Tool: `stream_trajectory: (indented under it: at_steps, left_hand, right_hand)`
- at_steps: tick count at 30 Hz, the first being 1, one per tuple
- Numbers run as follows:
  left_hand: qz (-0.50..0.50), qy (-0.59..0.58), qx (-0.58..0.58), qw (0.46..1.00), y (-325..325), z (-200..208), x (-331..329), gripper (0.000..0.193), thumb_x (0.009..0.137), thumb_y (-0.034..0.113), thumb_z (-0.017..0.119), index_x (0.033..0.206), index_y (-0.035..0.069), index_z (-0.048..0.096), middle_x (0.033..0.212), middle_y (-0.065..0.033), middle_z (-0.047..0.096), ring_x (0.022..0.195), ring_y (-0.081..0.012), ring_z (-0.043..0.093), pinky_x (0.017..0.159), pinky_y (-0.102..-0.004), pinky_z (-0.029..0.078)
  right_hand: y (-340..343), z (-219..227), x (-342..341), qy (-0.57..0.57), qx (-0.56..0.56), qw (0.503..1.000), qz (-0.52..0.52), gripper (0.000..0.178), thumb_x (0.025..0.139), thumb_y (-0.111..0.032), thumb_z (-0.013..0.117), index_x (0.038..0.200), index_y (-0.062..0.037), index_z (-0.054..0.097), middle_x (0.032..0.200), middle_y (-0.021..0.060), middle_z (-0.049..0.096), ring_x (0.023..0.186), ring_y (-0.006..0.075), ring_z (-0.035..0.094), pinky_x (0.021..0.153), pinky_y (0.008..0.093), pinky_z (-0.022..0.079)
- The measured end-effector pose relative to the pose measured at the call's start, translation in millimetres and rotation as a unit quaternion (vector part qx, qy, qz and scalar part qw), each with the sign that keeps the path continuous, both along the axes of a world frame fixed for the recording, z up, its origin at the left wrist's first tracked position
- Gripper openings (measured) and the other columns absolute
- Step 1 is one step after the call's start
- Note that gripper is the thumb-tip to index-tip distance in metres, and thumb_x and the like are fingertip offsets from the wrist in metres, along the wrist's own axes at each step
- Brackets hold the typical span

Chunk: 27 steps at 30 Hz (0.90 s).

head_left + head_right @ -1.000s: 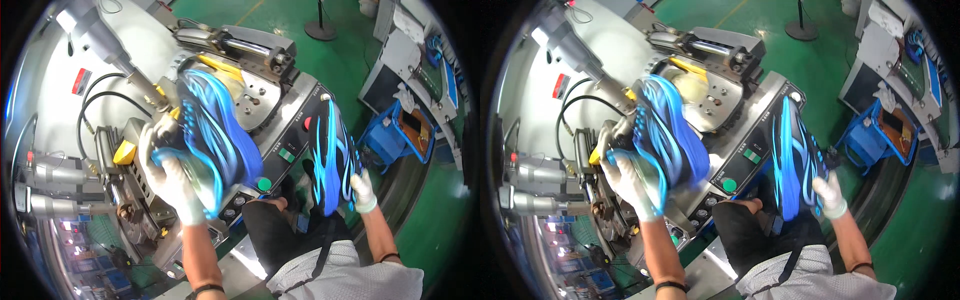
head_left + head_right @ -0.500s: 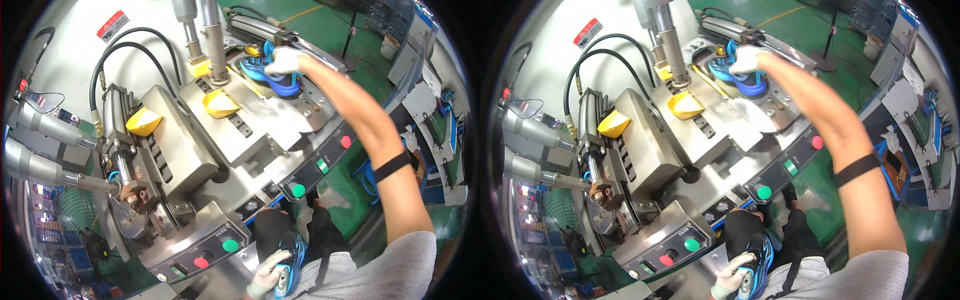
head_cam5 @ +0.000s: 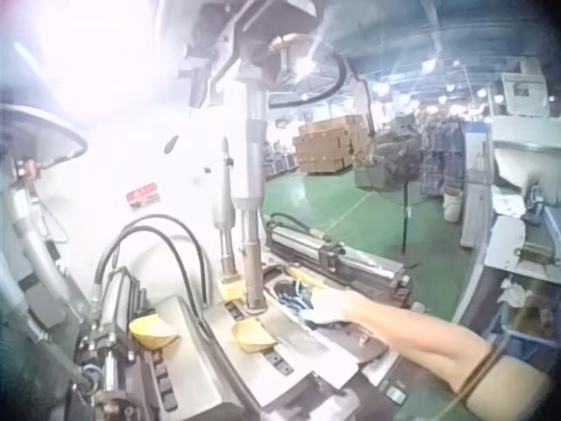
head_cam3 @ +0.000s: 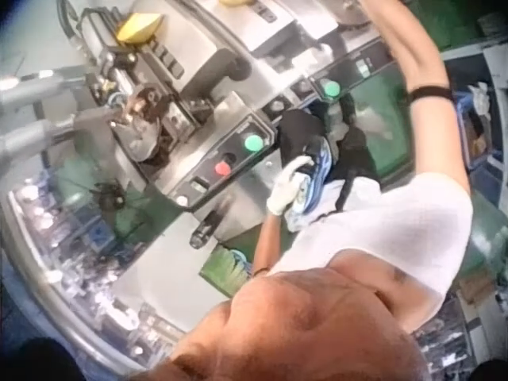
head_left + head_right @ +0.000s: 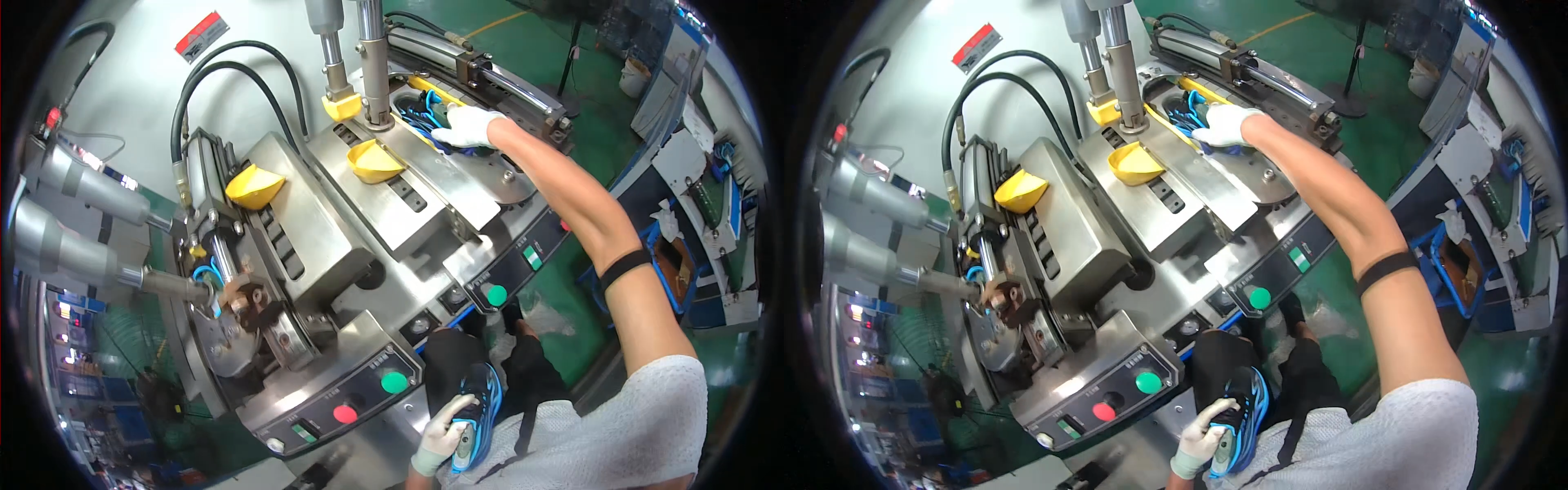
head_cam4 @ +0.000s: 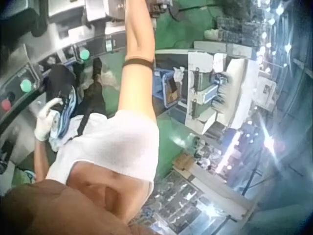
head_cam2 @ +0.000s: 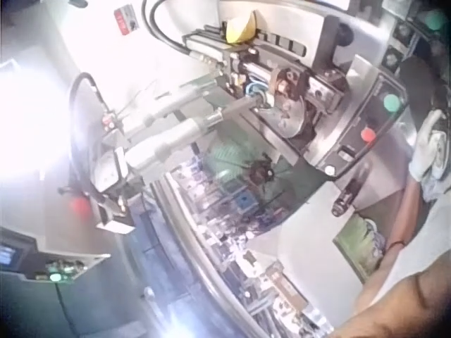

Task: The person is placing shoes into various machines for processing, including a heating/steaming tunnel and a sole pressing machine, as part of an assembly line.

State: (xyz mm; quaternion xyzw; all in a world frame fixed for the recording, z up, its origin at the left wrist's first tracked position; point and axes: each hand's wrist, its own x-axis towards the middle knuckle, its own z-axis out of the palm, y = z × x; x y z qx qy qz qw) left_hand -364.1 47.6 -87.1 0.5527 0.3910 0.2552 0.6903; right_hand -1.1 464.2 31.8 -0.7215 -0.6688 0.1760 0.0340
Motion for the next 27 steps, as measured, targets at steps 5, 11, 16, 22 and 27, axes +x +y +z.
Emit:
stream_trajectory:
  at_steps: [5, 11, 16, 22, 27]
  left_hand:
    - [0.04, 0.01, 0.057, 0.998, -22.5, -8.2, 5.0, 0.051, 0.087, 0.001, 0.055, 0.138, -0.003, 0.057, 0.128, -0.0166, 0.067, 0.122, -0.0267, 0.063, 0.109, -0.0363, 0.045]
    - [0.103, 0.02, 0.094, 0.99, -39.6, -5.2, 22.4, 0.05, 0.087, -0.009, 0.052, 0.136, -0.005, 0.058, 0.126, -0.0142, 0.068, 0.116, -0.0212, 0.065, 0.103, -0.0324, 0.05]
    - [0.184, -0.021, 0.125, 0.975, -41.0, 21.9, 61.9, 0.047, 0.093, -0.006, 0.056, 0.14, -0.001, 0.055, 0.128, -0.0119, 0.063, 0.118, -0.0203, 0.061, 0.103, -0.0317, 0.048]
    - [0.174, -0.076, 0.16, 0.969, -27.6, 63.0, 166.4, 0.046, 0.097, -0.002, 0.061, 0.143, 0.0, 0.053, 0.13, -0.0104, 0.062, 0.115, -0.0168, 0.061, 0.098, -0.0284, 0.049]
    - [-0.082, -0.132, 0.481, 0.863, -56.5, 109.9, 285.9, 0.054, 0.086, -0.002, 0.067, 0.139, 0.001, 0.055, 0.133, -0.019, 0.059, 0.132, -0.0396, 0.053, 0.119, -0.0467, 0.034]
  right_hand:
    - [-191.3, -54.8, -46.5, 0.17, 0.397, 0.893, 0.127, 0.082, 0.093, -0.036, 0.069, 0.153, 0.0052, 0.031, 0.153, 0.0338, 0.038, 0.146, 0.046, 0.036, 0.121, 0.05, 0.03]
    - [-273.0, -145.8, -91.5, 0.019, 0.234, 0.954, 0.189, 0.089, 0.087, -0.037, 0.073, 0.155, 0.0032, 0.031, 0.158, 0.0322, 0.03, 0.15, 0.0529, 0.021, 0.124, 0.0574, 0.02]
    - [-361.0, -103.7, -65.4, 0.307, 0.246, 0.912, 0.116, 0.098, 0.089, -0.03, 0.073, 0.16, 0.0046, 0.015, 0.165, 0.0303, 0.015, 0.156, 0.0441, 0.013, 0.127, 0.0461, 0.016]
    - [-554.7, -82.9, -27.0, 0.4, 0.084, 0.911, 0.064, 0.121, 0.077, -0.028, 0.085, 0.161, 0.0038, 0.003, 0.167, 0.0274, 0.011, 0.157, 0.0378, 0.014, 0.127, 0.044, 0.017]
    - [-597.7, -106.3, -5.6, 0.52, 0.341, 0.744, -0.244, 0.119, 0.075, -0.026, 0.09, 0.161, -0.0004, 0.012, 0.158, 0.0193, 0.034, 0.147, 0.0316, 0.037, 0.122, 0.041, 0.029]
